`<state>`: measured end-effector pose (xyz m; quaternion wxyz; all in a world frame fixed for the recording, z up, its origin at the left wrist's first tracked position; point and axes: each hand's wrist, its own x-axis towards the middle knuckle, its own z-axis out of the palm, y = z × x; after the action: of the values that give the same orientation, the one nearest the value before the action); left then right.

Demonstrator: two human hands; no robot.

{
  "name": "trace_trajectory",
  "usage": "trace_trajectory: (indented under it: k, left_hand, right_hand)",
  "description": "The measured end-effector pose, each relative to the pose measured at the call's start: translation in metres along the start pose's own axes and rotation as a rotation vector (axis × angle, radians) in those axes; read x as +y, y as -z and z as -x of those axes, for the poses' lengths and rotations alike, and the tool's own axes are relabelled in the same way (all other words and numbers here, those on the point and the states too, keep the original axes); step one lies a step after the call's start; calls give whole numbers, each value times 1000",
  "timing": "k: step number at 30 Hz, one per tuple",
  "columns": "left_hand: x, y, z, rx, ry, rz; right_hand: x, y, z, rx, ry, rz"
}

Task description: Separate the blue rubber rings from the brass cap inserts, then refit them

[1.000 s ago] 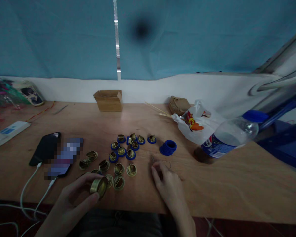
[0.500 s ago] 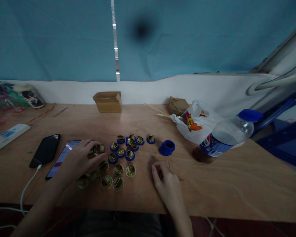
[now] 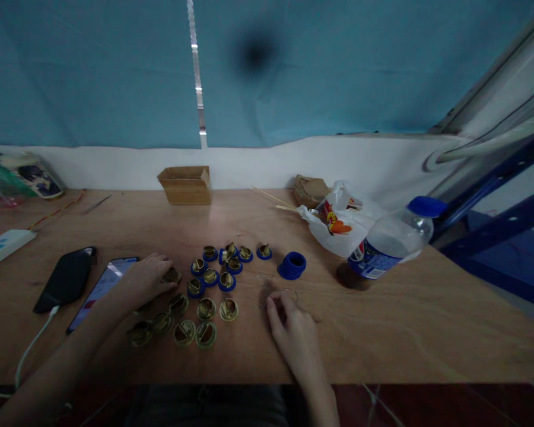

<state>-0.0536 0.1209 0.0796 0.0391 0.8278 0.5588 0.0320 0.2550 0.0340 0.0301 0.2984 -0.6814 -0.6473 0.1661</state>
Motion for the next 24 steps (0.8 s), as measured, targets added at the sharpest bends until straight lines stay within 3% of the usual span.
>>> trace_trajectory:
  k: [5, 8, 10, 13, 17, 20, 24]
  left_hand:
    - [7, 17, 9, 40, -30, 61]
    - [21, 25, 23, 133, -49, 168]
    - [36, 25, 35, 281, -24, 490]
    - [64, 17, 52, 385, 32, 885]
    - [100, 2, 65, 341, 80, 1276]
    - [114, -2, 67, 299, 85, 1418]
    - [121, 0, 68, 274, 97, 1509]
  right_hand:
    - [-1, 1, 1, 8, -3, -6]
    - [-4, 1, 4, 32, -12, -4]
    - [-11, 0, 8, 67, -23, -13]
    - [-30, 1, 20, 127, -10, -87]
    - [-64, 6, 36, 131, 163, -269]
    - [-80, 8, 41, 88, 312, -351]
    - [-82, 6, 41, 40, 366, -333]
